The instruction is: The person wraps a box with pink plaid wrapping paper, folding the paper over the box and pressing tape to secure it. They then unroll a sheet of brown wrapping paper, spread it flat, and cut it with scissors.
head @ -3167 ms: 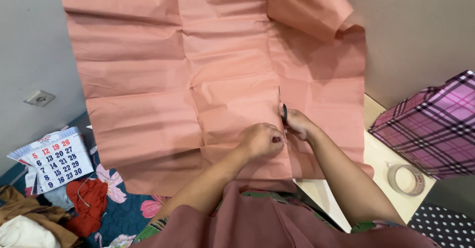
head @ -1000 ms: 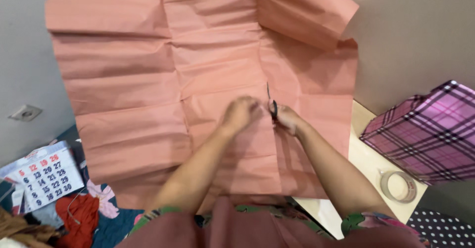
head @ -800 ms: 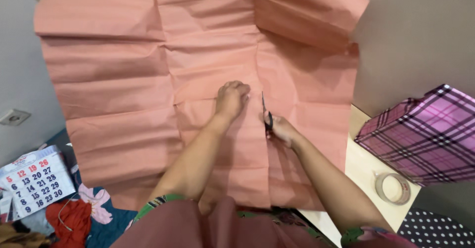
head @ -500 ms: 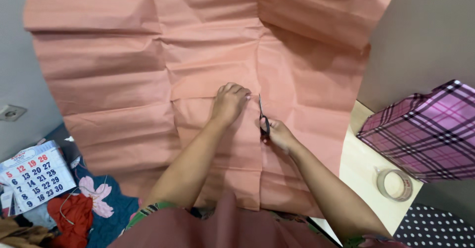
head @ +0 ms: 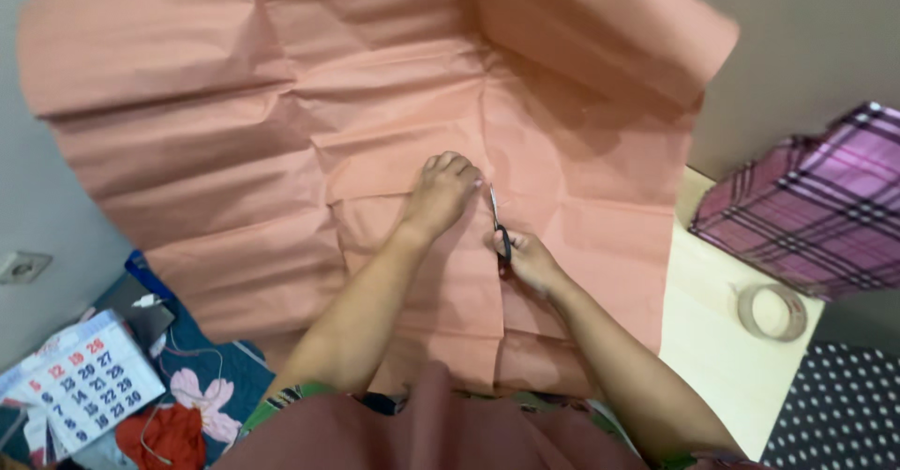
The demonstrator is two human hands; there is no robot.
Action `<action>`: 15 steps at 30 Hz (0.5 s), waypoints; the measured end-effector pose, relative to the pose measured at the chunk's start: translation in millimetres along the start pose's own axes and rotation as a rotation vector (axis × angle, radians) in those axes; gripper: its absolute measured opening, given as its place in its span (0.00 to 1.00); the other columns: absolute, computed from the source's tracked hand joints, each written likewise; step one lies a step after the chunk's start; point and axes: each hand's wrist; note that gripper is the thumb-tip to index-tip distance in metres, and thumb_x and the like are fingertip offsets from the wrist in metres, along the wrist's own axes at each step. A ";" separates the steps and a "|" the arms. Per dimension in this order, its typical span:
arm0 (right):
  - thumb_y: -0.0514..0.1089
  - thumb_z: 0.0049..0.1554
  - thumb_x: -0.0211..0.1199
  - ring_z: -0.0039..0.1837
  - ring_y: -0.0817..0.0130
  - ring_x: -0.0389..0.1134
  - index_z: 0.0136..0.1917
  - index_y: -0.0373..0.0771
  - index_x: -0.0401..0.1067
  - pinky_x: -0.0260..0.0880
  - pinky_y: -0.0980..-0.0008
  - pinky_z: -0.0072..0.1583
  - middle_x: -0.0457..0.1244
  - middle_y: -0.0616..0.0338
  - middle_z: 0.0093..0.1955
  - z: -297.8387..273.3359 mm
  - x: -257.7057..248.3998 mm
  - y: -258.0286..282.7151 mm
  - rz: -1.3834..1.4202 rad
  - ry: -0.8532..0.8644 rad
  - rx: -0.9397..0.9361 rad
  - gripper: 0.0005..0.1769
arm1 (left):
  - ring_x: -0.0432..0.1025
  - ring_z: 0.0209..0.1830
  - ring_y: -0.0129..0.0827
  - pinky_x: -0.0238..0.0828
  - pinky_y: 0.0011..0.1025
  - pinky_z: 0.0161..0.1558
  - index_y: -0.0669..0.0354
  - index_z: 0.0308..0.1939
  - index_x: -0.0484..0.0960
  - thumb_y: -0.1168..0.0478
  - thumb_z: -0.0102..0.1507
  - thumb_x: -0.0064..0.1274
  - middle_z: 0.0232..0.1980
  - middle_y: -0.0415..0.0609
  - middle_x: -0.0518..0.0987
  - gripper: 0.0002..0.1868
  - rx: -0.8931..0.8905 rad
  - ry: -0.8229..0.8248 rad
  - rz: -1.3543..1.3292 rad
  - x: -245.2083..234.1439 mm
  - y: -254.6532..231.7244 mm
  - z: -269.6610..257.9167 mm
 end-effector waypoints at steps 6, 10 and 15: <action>0.66 0.64 0.53 0.42 0.81 0.60 0.45 0.40 0.73 0.65 0.74 0.46 0.63 0.72 0.40 -9.1 12.9 -4.8 -0.055 -0.076 0.000 0.27 | 0.69 0.55 0.45 0.64 0.43 0.57 0.58 0.41 0.82 0.61 0.62 0.52 0.48 0.49 0.79 0.07 0.025 0.130 0.020 -1.2 6.5 1.4; 0.66 0.64 0.52 0.46 0.81 0.60 0.47 0.41 0.74 0.67 0.75 0.51 0.64 0.73 0.43 -15.4 22.9 4.1 -0.026 -0.082 -0.025 0.26 | 0.70 0.55 0.45 0.65 0.42 0.58 0.57 0.39 0.82 0.62 0.61 0.51 0.47 0.49 0.80 0.06 0.083 0.142 0.023 -0.6 9.8 1.2; 0.69 0.66 0.49 0.42 0.64 0.54 0.52 0.43 0.73 0.58 0.60 0.45 0.62 0.63 0.42 -26.6 26.8 13.2 -0.104 -0.155 0.209 0.29 | 0.71 0.56 0.43 0.65 0.42 0.60 0.56 0.41 0.82 0.60 0.64 0.52 0.48 0.48 0.80 0.07 0.099 0.199 0.066 -6.9 11.4 4.2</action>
Point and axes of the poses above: each hand's wrist, its own z-axis towards the middle knuckle, its own x-axis out of the palm, y = z × x
